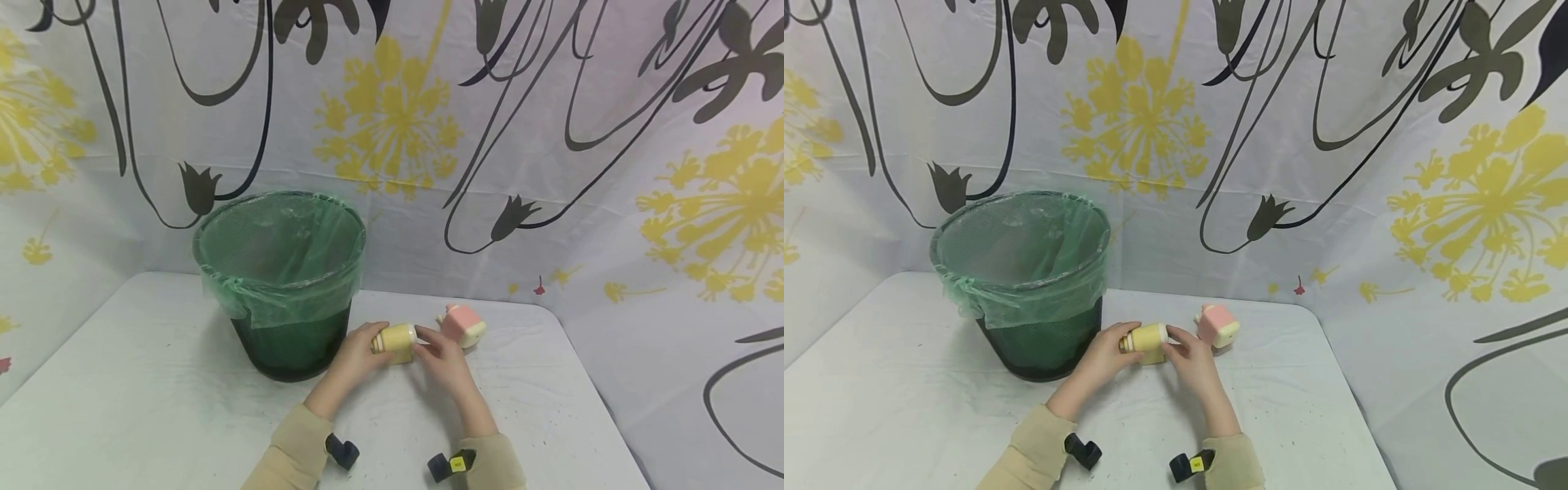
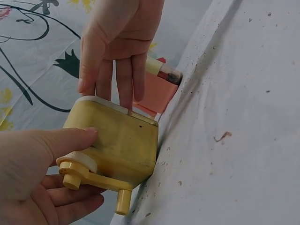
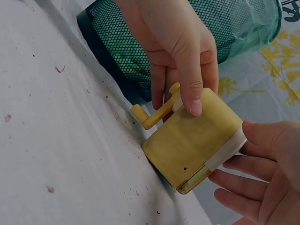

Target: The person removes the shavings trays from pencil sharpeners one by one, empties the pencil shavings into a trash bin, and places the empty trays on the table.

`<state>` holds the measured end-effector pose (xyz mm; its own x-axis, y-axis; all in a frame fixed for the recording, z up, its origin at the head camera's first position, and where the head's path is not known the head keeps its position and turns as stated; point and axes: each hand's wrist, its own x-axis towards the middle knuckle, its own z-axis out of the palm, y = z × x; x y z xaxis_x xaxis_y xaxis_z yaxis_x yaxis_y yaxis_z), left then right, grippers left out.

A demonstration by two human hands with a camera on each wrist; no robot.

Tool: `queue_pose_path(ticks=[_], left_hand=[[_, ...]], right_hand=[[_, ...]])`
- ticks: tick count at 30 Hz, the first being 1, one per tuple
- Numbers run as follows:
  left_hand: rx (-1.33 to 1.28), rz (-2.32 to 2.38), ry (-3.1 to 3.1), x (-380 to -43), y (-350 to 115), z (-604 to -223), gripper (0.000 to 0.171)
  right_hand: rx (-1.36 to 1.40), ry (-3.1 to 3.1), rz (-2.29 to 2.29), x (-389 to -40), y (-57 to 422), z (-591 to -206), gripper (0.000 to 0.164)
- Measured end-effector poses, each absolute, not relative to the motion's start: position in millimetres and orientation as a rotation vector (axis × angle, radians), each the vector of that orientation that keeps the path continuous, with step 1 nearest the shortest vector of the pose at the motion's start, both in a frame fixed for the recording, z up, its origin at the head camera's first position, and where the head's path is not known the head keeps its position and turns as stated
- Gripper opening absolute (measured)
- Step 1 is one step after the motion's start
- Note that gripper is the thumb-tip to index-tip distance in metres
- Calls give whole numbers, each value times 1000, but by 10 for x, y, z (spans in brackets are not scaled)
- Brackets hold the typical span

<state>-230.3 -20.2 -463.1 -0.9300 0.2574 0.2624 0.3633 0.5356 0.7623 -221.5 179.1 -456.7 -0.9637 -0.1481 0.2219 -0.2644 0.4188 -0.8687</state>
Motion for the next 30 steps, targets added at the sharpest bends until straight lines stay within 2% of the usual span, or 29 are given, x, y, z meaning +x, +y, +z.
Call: queue_pose_path(ticks=[30], left_hand=[[-697,-1344,-2645,-2131,-281,-4259,42]], right_hand=[[583,-2692,1463,-2030,1955,-4190,46]])
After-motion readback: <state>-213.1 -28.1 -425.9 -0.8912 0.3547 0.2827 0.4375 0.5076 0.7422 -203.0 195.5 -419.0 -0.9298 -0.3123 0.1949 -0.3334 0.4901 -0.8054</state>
